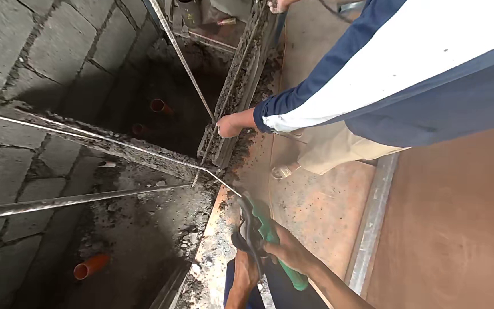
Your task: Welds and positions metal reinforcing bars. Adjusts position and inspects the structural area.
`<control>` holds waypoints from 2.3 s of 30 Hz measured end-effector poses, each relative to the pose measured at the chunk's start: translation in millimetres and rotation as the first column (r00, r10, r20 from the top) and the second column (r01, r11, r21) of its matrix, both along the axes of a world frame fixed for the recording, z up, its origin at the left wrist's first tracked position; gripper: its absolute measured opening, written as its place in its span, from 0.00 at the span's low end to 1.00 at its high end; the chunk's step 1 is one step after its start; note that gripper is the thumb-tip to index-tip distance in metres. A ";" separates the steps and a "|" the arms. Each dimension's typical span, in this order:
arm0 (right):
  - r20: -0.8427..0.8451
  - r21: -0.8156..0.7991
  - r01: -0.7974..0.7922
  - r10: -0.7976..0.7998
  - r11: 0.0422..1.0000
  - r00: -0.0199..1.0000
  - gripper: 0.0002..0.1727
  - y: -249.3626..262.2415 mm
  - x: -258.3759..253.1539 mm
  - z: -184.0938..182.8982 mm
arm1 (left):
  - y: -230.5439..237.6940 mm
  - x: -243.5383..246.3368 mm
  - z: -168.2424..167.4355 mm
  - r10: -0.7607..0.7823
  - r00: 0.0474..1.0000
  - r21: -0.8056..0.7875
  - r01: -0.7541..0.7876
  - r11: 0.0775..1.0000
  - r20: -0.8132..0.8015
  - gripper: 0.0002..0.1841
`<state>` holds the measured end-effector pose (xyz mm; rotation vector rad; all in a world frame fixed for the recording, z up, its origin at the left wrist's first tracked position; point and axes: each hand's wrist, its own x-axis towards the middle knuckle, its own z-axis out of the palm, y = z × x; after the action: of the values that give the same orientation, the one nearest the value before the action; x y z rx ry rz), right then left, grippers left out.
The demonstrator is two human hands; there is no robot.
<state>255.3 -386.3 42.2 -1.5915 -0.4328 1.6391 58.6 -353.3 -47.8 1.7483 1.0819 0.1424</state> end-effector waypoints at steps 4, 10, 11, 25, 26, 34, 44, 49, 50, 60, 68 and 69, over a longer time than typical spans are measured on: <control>-0.035 0.027 0.009 -0.008 1.000 0.999 0.32 8.9 3.3 -0.3 | 4.8 9.2 12.8 0.032 0.998 0.013 -0.031 0.999 -0.047 0.43; -0.050 0.004 -0.012 0.012 1.000 0.999 0.32 12.7 8.3 -2.1 | 2.6 20.0 6.9 0.127 0.991 0.060 -0.124 0.990 -0.038 0.47; -0.050 0.003 -0.009 0.009 1.000 0.999 0.32 13.1 9.7 -3.2 | 1.9 21.5 3.7 0.135 0.990 0.073 -0.132 0.989 -0.032 0.47; -0.115 0.045 0.095 -0.089 0.994 0.989 0.31 30.1 -13.1 -7.0 | 34.6 0.6 5.6 0.184 0.983 0.080 -0.183 0.980 -0.011 0.37; -0.106 0.049 0.106 -0.100 0.993 0.989 0.32 30.6 -15.1 -3.9 | 40.6 -0.5 12.3 0.205 0.979 0.063 -0.204 0.977 -0.008 0.40; 0.065 0.033 0.243 -0.245 0.969 0.967 0.34 22.8 -6.0 6.6 | 96.2 0.5 40.4 0.217 0.960 0.164 -0.246 0.955 0.176 0.36; 0.211 -0.256 0.239 -0.187 0.937 0.959 0.33 -70.8 6.3 -18.4 | 74.7 -40.7 7.6 -0.189 0.935 -0.071 0.175 0.982 -0.302 0.32; 0.272 -0.399 0.144 -0.033 0.906 0.962 0.31 -118.1 3.8 -40.3 | 51.5 -75.9 -5.8 -0.171 0.888 -0.175 0.104 0.979 -0.427 0.35; 0.277 -0.414 0.129 -0.010 0.901 0.961 0.30 -125.6 3.0 -43.6 | 48.4 -80.6 -2.9 -0.148 0.888 -0.175 0.077 0.981 -0.435 0.35; 0.304 -0.526 0.051 0.132 0.849 0.944 0.29 -165.3 -9.7 -33.4 | 32.1 -103.4 40.3 0.018 0.889 -0.148 -0.096 0.984 -0.458 0.36; 0.353 -0.515 0.079 0.128 0.853 0.927 0.31 -193.1 -36.9 -32.3 | 17.8 -169.7 50.7 0.066 0.893 -0.173 -0.158 0.972 -0.445 0.36; 0.354 -0.515 0.087 0.120 0.853 0.927 0.31 -195.7 -42.1 -34.0 | 16.2 -181.9 49.4 0.072 0.892 -0.175 -0.166 0.970 -0.446 0.36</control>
<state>213.1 -582.0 8.2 -2.3409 -0.1897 1.5397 -123.2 -337.2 1.6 1.5565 1.4744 -0.2965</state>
